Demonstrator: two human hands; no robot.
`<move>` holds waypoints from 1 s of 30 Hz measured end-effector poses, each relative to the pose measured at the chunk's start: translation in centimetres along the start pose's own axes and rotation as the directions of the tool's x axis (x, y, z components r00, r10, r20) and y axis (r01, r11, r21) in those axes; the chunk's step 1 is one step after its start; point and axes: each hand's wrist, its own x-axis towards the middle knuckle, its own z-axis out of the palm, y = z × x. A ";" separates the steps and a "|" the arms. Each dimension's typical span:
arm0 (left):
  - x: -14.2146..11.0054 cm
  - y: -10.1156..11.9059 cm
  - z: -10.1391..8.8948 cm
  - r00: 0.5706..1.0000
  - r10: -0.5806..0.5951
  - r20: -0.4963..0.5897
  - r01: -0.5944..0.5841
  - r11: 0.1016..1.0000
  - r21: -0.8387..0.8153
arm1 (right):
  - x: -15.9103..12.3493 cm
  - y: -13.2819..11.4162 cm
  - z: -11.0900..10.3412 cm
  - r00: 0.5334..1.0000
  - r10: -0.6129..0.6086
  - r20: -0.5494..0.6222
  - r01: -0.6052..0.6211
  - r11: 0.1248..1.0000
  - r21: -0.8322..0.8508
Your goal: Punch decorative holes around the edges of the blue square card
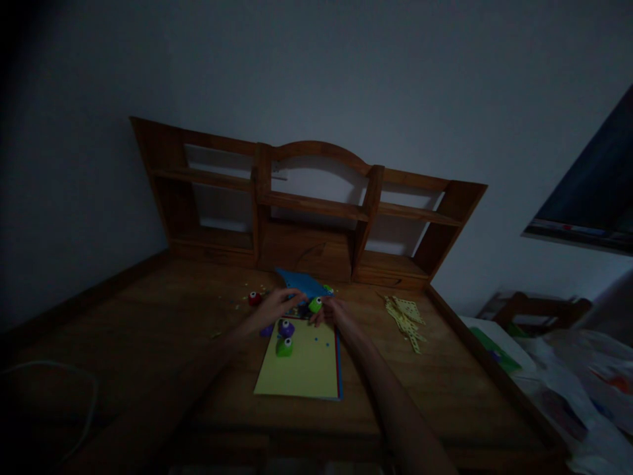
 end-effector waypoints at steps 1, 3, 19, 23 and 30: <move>0.0 0.0 0.0 1.000 -0.004 -0.001 0.004 1.000 0.003 | 0.0 0.0 0.0 1.000 0.007 0.000 -0.007 1.000 0.001; 0.0 -0.1 0.1 1.000 -0.011 -0.003 0.011 1.000 0.002 | 0.0 0.1 -0.1 1.000 0.021 0.002 -0.021 1.000 0.007; -0.1 0.6 -0.2 1.000 0.000 -0.001 0.000 1.000 0.002 | -0.4 -0.6 0.2 1.000 0.021 0.018 -0.021 1.000 -0.019; -0.1 0.6 -0.2 1.000 0.004 -0.007 -0.004 0.999 0.037 | -0.3 -0.2 0.0 0.999 0.024 0.035 -0.024 1.000 0.001; -0.2 0.6 -0.3 1.000 0.000 0.014 0.000 0.999 0.033 | 0.0 0.3 -0.1 0.999 0.020 0.051 -0.020 1.000 0.012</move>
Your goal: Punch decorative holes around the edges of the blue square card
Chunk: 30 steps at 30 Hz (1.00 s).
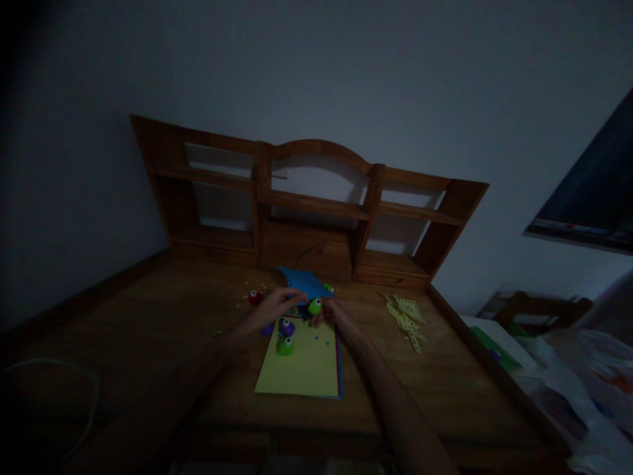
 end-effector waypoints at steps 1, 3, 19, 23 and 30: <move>-0.1 0.1 0.0 1.000 0.008 0.010 -0.008 1.000 -0.004 | 0.0 0.0 0.0 1.000 -0.008 0.003 0.008 1.000 0.005; -0.2 0.5 -0.1 0.999 0.026 0.026 -0.025 1.000 -0.008 | 0.0 0.0 0.1 1.000 -0.011 0.014 0.011 1.000 0.010; 0.2 -0.9 0.0 0.998 -0.011 -0.066 0.018 0.994 0.107 | 0.4 0.6 -0.2 0.998 0.045 0.048 -0.043 0.999 -0.032; 0.4 -1.5 0.2 0.997 0.032 -0.069 -0.023 0.990 0.140 | 0.3 0.6 0.0 0.997 0.035 0.062 -0.031 0.997 -0.067; 0.2 -1.2 0.3 0.997 0.076 -0.019 -0.073 0.987 0.146 | 0.1 0.1 0.3 0.997 0.032 0.077 -0.027 0.998 -0.063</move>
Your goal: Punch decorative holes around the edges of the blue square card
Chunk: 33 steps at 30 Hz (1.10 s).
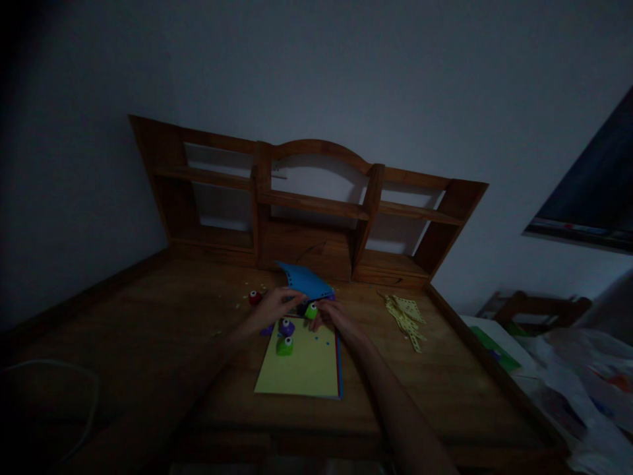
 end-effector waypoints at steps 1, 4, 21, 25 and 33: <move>-0.1 0.1 -0.1 1.000 0.001 0.004 -0.001 1.000 -0.001 | 0.0 -0.1 0.0 1.000 0.003 -0.003 -0.003 1.000 0.000; -0.2 0.5 -0.2 1.000 -0.017 -0.012 0.017 1.000 0.012 | -0.2 -0.4 0.1 1.000 0.006 -0.014 -0.006 1.000 0.005; -0.8 1.7 -0.4 0.999 0.040 0.025 -0.046 0.938 0.344 | -0.1 0.1 0.1 0.999 -0.024 -0.047 0.026 0.998 0.051; -0.6 1.6 -0.3 0.996 0.060 -0.063 -0.039 0.954 0.297 | -0.1 0.2 -0.2 0.991 -0.015 -0.132 0.031 0.992 0.119; 0.3 -0.4 0.2 0.943 -0.194 -0.269 0.158 0.976 -0.149 | 0.2 -0.7 -1.0 0.960 0.003 -0.280 0.102 0.927 0.360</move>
